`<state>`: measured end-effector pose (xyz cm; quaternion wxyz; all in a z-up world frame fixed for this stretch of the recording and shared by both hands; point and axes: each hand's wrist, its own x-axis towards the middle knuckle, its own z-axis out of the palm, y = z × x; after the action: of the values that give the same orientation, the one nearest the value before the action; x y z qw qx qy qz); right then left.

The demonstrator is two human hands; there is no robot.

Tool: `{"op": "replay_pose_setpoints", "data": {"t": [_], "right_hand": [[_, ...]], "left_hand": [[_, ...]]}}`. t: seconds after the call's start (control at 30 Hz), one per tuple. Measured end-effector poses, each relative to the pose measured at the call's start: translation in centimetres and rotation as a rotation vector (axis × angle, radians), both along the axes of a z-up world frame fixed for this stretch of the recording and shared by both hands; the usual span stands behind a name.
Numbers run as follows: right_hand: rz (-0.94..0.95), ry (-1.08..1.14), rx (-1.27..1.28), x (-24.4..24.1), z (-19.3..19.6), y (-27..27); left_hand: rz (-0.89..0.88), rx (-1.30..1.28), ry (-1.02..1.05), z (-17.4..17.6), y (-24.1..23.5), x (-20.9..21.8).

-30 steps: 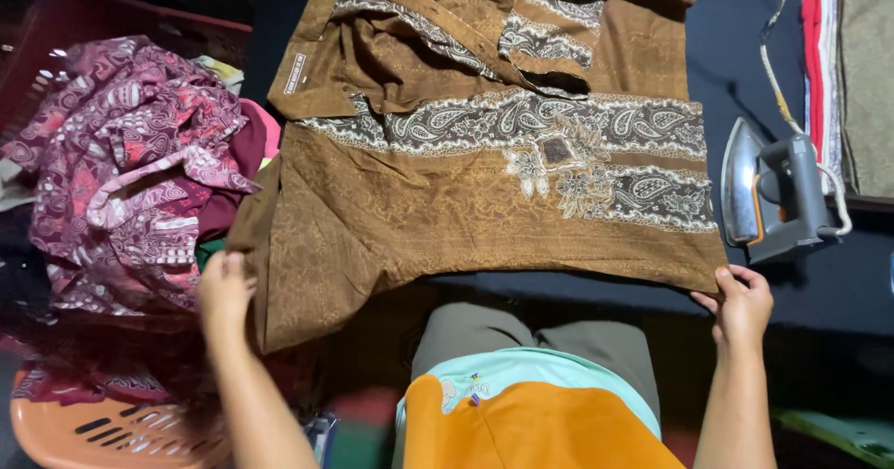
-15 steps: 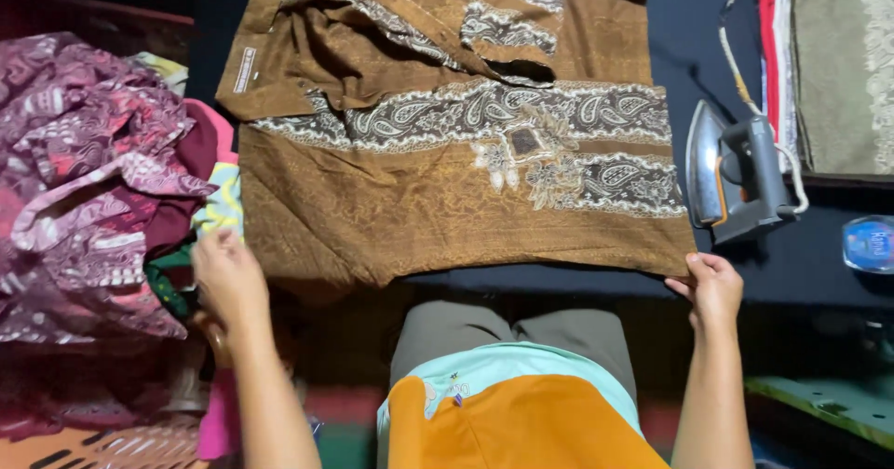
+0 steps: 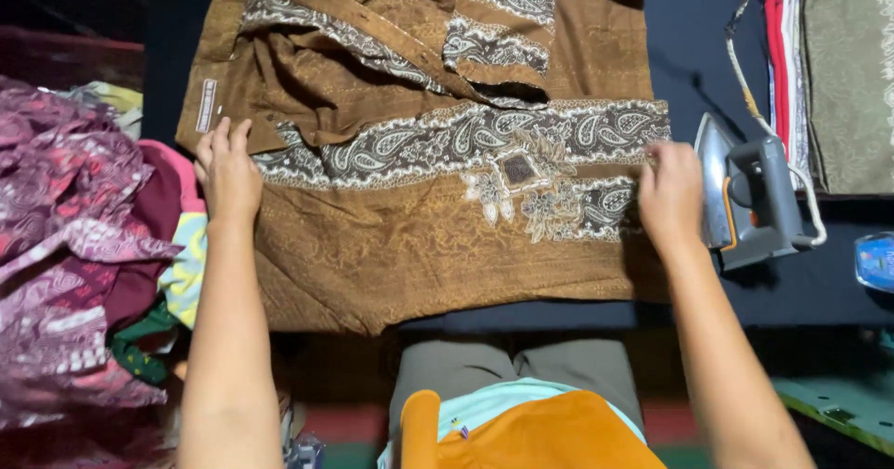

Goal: Ironing a brown patterned shirt on an ironing board.

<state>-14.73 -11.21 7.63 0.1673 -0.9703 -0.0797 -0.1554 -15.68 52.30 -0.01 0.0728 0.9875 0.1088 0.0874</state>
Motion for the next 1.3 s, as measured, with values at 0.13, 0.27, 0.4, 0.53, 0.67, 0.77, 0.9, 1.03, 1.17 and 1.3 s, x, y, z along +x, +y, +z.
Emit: {"op": "replay_pose_setpoints", "data": {"t": [0.13, 0.27, 0.4, 0.53, 0.67, 0.77, 0.9, 1.03, 1.17, 1.3], "right_hand": [[0.002, 0.114, -0.113, 10.8, -6.4, -1.8], [0.096, 0.246, -0.371, 15.0, -7.1, -3.6], [0.109, 0.499, -0.496, 15.9, -2.2, -2.1], [0.111, 0.287, -0.633, 16.3, -2.9, -4.6], [0.085, 0.251, -0.687, 16.1, -3.8, -5.6], [0.079, 0.094, -0.741, 15.6, -4.2, -6.8], [0.037, -0.071, -0.699, 12.9, 0.1, -6.2], [-0.068, -0.173, -0.678, 7.8, 2.8, -8.7], [-0.268, 0.078, -0.699, 4.0, 2.5, -12.7], [-0.436, 0.371, -0.465, 2.6, 1.2, -15.0]], "left_hand": [[-0.006, 0.047, 0.018, -2.5, 3.1, 2.4], [0.033, -0.22, 0.275, 0.4, 5.0, 3.1], [-0.103, -0.236, 0.316, 1.0, 7.2, 2.8], [0.069, -0.177, 0.184, 1.7, 7.3, 2.1], [-0.011, 0.045, 0.011, -1.3, 8.2, 1.6], [-0.006, 0.005, -0.061, -2.0, 8.6, 0.9], [0.099, -0.244, 0.122, -0.3, 9.1, 0.2], [0.076, -0.141, 0.167, -0.8, 11.5, -0.4], [0.018, -0.03, -0.144, 1.1, 9.2, 0.0], [0.116, 0.105, -0.365, 5.0, 2.2, -1.8]]}}
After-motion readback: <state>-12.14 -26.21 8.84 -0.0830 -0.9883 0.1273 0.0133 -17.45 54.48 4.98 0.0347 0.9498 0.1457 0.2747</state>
